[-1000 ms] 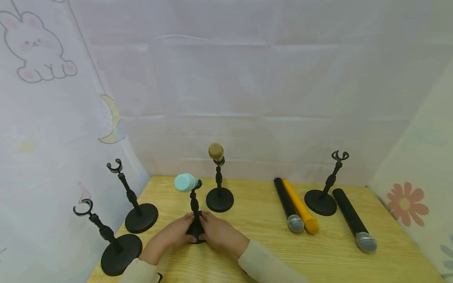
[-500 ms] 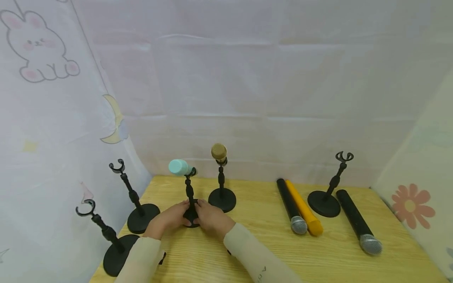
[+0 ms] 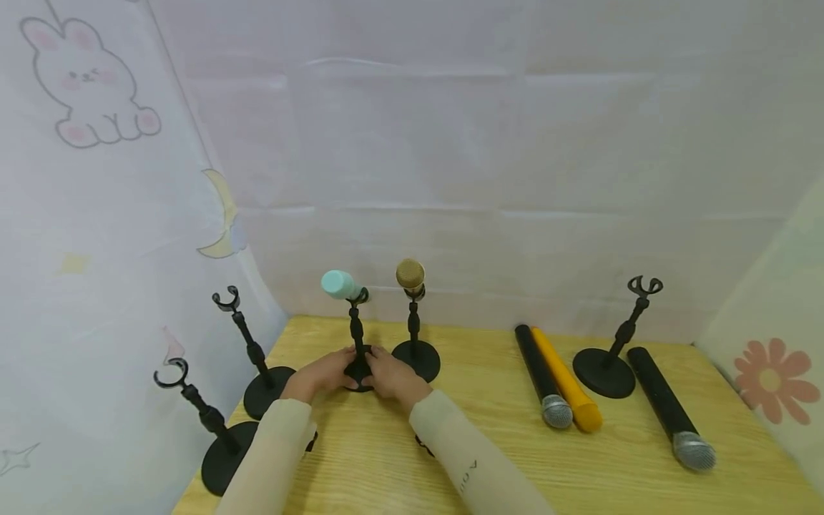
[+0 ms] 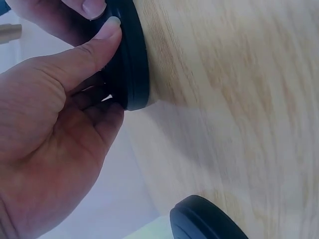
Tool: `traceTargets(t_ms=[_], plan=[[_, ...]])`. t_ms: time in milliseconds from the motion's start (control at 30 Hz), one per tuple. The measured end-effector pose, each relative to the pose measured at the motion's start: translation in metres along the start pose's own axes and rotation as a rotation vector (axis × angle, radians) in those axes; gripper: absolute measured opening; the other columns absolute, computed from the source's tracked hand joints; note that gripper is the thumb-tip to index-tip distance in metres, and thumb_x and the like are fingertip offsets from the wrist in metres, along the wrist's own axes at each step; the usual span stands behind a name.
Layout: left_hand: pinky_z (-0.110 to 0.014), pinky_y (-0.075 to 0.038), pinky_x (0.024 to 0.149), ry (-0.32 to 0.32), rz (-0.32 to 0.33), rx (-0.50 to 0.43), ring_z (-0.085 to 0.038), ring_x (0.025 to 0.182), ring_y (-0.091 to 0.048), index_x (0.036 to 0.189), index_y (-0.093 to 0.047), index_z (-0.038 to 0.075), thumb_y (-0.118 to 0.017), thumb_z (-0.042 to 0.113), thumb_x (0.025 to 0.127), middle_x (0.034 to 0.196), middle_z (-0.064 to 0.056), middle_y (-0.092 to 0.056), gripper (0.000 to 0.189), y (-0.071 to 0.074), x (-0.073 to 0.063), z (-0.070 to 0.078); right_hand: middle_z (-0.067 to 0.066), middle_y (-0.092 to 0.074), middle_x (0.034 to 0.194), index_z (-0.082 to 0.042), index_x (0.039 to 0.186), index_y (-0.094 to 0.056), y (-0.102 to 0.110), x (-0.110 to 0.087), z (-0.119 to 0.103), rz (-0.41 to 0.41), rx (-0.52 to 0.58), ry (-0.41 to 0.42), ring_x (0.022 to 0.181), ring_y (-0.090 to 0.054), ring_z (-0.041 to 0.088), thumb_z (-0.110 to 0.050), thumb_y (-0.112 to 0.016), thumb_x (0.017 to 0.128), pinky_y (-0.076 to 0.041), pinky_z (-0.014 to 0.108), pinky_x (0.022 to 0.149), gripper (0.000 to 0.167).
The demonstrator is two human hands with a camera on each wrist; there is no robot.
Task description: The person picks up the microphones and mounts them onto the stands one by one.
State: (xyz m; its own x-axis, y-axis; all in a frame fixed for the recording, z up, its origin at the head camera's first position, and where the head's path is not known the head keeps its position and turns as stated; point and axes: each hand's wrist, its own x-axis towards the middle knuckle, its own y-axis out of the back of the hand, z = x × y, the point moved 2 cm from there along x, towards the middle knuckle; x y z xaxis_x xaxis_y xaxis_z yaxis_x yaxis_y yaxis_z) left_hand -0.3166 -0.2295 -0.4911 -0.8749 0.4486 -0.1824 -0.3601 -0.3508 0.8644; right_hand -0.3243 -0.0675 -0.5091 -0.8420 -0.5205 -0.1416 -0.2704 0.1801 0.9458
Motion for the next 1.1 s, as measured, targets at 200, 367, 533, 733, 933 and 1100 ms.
traceTargets(t_ms=[200, 367, 533, 733, 933, 1100], plan=[[-0.055, -0.035, 0.116, 0.006, -0.013, 0.029, -0.044, 0.145, -0.035, 0.154, -0.037, -0.003, -0.070, 0.019, 0.097, 0.161, -0.028, -0.029, 0.070, 0.003, 0.012, 0.000, 0.008, -0.034, 0.163, -0.010, 0.154, -0.044, 0.002, 0.005, 0.000, 0.019, 0.014, -0.067, 0.148, -0.036, 0.023, -0.037, -0.058, 0.104, -0.041, 0.040, 0.114, 0.059], [-0.055, -0.033, 0.117, 0.042, -0.009, 0.038, -0.043, 0.146, -0.034, 0.153, -0.040, -0.003, -0.071, 0.016, 0.096, 0.161, -0.026, -0.029, 0.067, 0.003, 0.024, -0.008, 0.007, -0.039, 0.160, -0.013, 0.152, -0.048, -0.001, 0.006, -0.001, 0.080, 0.004, -0.084, 0.145, -0.041, 0.022, -0.035, -0.059, 0.104, -0.045, 0.039, 0.111, 0.054], [-0.052, -0.034, 0.117, 0.074, -0.018, 0.116, -0.042, 0.146, -0.035, 0.151, -0.042, -0.006, -0.071, 0.018, 0.096, 0.159, -0.027, -0.032, 0.066, 0.006, 0.030, -0.009, 0.006, -0.038, 0.161, -0.013, 0.151, -0.049, -0.005, 0.002, 0.002, 0.085, -0.034, -0.073, 0.146, -0.039, 0.022, -0.031, -0.059, 0.104, -0.044, 0.038, 0.112, 0.051], [-0.051, -0.034, 0.117, 0.087, 0.000, 0.121, -0.041, 0.146, -0.035, 0.151, -0.040, -0.007, -0.068, 0.019, 0.098, 0.160, -0.025, -0.033, 0.065, 0.006, 0.026, -0.006, 0.008, -0.052, 0.150, -0.011, 0.141, -0.059, 0.003, -0.009, 0.003, 0.114, -0.051, -0.004, 0.137, -0.051, 0.024, -0.023, -0.058, 0.105, -0.046, 0.037, 0.110, 0.038], [-0.054, -0.034, 0.117, 0.117, 0.063, 0.093, -0.043, 0.146, -0.034, 0.152, -0.037, -0.009, -0.063, 0.022, 0.102, 0.161, -0.026, -0.031, 0.064, -0.003, 0.014, -0.006, 0.005, -0.068, 0.123, -0.011, 0.127, -0.070, 0.017, -0.030, 0.003, 0.117, -0.118, 0.134, 0.115, -0.065, 0.020, -0.018, -0.059, 0.104, -0.054, 0.032, 0.098, 0.027], [-0.057, -0.034, 0.116, 0.201, 0.069, 0.139, -0.044, 0.146, -0.032, 0.154, -0.036, -0.006, -0.058, 0.033, 0.105, 0.161, -0.027, -0.030, 0.067, -0.004, -0.006, -0.003, 0.000, -0.070, 0.112, -0.015, 0.121, -0.073, 0.027, -0.061, 0.015, 0.100, -0.244, 0.237, 0.103, -0.067, 0.014, -0.019, -0.062, 0.102, -0.057, 0.028, 0.086, 0.023]])
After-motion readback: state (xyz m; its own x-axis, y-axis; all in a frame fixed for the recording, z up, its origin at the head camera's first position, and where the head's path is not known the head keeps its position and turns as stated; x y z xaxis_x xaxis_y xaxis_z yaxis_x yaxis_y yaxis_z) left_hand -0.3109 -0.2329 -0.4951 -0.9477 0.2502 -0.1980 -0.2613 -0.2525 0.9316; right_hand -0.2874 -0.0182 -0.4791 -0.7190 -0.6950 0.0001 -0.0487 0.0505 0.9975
